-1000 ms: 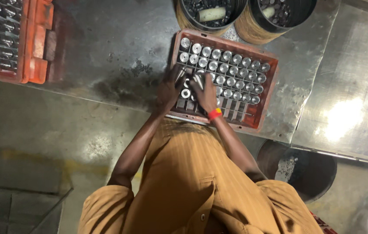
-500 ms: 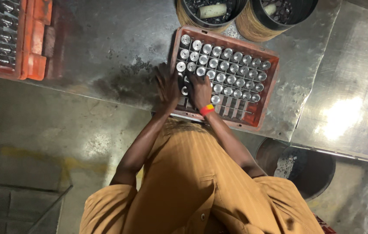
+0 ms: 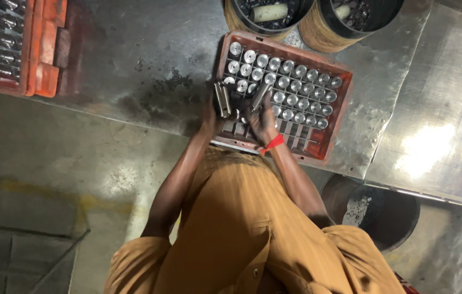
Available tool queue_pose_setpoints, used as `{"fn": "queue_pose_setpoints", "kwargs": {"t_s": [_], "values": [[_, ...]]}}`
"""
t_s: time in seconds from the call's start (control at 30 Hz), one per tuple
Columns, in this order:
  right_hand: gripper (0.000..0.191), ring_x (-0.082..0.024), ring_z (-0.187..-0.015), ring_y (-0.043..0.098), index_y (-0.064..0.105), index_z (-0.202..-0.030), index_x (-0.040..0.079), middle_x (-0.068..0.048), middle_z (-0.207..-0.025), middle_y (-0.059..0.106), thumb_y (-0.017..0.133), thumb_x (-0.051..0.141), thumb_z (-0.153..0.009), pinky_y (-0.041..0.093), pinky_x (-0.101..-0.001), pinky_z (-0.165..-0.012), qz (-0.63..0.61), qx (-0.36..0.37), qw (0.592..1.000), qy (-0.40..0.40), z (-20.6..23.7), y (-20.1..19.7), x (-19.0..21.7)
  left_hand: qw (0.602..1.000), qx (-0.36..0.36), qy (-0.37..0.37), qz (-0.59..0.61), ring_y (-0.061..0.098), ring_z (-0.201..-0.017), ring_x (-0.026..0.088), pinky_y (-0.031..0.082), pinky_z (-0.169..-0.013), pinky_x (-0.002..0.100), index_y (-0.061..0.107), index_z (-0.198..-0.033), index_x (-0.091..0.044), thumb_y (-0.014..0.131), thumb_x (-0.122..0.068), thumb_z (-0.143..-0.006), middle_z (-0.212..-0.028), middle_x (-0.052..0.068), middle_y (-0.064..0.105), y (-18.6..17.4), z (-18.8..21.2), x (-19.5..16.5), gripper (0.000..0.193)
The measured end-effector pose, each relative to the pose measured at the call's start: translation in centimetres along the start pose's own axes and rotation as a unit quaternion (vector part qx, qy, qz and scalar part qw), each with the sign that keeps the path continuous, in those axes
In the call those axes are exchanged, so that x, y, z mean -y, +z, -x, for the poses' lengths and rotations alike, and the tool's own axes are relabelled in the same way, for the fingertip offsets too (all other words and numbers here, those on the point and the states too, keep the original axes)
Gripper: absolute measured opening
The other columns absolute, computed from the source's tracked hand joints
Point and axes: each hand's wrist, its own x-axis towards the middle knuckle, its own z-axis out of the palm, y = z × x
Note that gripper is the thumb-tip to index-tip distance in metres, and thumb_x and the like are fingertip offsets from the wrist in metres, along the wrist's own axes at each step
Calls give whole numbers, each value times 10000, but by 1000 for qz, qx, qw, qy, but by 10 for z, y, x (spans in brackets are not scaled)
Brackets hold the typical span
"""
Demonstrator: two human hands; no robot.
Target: The person repeatedly wipes small cylindrical metal parts arranged in a red plastic crate using a cloth. They occasionally dip the cloth into a nearby bucket and continue wiping the parts one by one.
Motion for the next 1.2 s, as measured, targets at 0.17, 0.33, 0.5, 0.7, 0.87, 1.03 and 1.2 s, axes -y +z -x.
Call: {"fn": "queue_pose_setpoints", "kwargs": {"t_s": [0.17,0.33,0.5,0.7,0.87,1.03,1.2], "values": [[451,-381,-922,702,546,-1349,27,-234,-1044,689,635,285,-990,551,-483,-809,474,-7,873,-114,19,10,-18,935,17,179,-307,674,-1156,349,569,-926,451,554,-1468,-186,652,-344,-1034,-1318,178,670,-5,15,32,472],[413,-486,-1037,618,616,-1338,6,-314,-1221,622,682,142,-954,525,-515,-869,539,91,776,-314,18,6,-36,851,1,250,-462,616,-1197,380,546,-832,466,608,-1428,-162,636,32,-839,-1531,175,515,7,15,60,621],[267,-418,-1016,649,703,-1209,48,-210,-1119,691,644,119,-959,513,-483,-900,564,62,759,-320,17,-7,-46,814,-86,326,-473,505,-1387,435,482,-1088,537,617,-1366,-197,669,-135,-920,-1528,155,492,3,21,83,454],[233,-378,-862,620,733,-1093,64,-159,-920,715,735,197,-902,502,-500,-908,625,99,691,-350,7,-2,-63,764,-137,300,-554,396,-1389,536,410,-1077,644,621,-1367,-176,726,-290,-891,-1503,241,410,12,8,83,501],[223,-323,-857,627,777,-1071,88,-134,-920,750,781,202,-879,512,-462,-837,546,136,759,-327,-3,-20,-38,800,-5,362,-479,390,-1457,474,443,-1132,485,627,-1298,-130,722,-225,-919,-1508,259,479,-22,-4,64,403],[301,-301,-870,642,752,-1115,47,-147,-987,734,788,223,-874,509,-450,-808,156,29,976,-148,6,-40,-11,989,48,138,-17,552,-1296,361,508,-1049,445,642,-1246,-160,729,-333,-939,-1340,181,648,-40,-10,53,363],[334,-388,-926,643,684,-1176,29,-236,-1101,662,744,209,-902,513,-484,-824,253,20,967,-9,28,-12,-42,995,50,50,-67,649,-1180,347,534,-979,457,601,-1387,-154,672,-387,-993,-1344,158,666,-20,9,68,463]]}}
